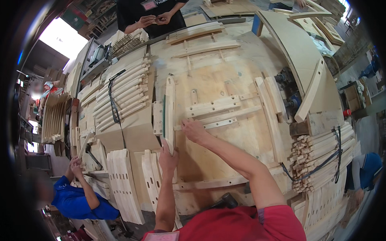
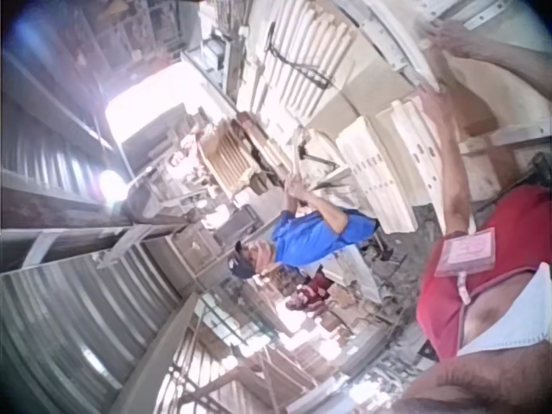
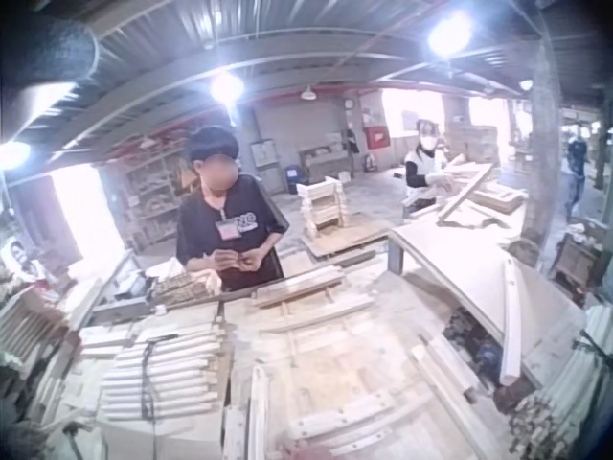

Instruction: The person assembles wooden chair frames on a workbench in a factory setting. They pick up wooden slats and dowels, align them with pre-drilled holes, and use a rubber mallet to tap the pieces into place. The person repeatedly stacks completed frames and retrieves new components to continue the assembly process.

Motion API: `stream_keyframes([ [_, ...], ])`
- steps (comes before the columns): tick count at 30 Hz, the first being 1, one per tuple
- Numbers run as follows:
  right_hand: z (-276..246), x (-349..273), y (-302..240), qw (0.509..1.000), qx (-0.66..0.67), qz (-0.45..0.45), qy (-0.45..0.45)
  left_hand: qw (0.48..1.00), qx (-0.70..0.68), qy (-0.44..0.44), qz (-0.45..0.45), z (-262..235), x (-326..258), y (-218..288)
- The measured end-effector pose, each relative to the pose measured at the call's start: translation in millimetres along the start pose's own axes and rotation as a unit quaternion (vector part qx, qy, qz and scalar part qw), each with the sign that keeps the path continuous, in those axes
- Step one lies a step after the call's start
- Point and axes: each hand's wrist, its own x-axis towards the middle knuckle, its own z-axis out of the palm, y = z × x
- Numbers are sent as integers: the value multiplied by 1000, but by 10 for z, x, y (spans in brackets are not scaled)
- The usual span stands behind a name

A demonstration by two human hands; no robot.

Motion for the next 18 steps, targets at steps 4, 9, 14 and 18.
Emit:
stream_keyframes([
  [4, 207, 120, 186, 997, -2, -62, -47, 998, -46, 22, 23, 108, -2, -52],
  [9, 263, 135, 174, 994, 55, -91, -4, 996, -75, 40, 40, 72, -26, -119],
  [14, 303, 77, 174, 989, 116, -59, 63, 994, -107, 9, 17, 28, -27, -6],
  [18, 211, 102, 99, 991, 132, -27, -15, 995, -104, 1, 13, -24, -34, 0],
])
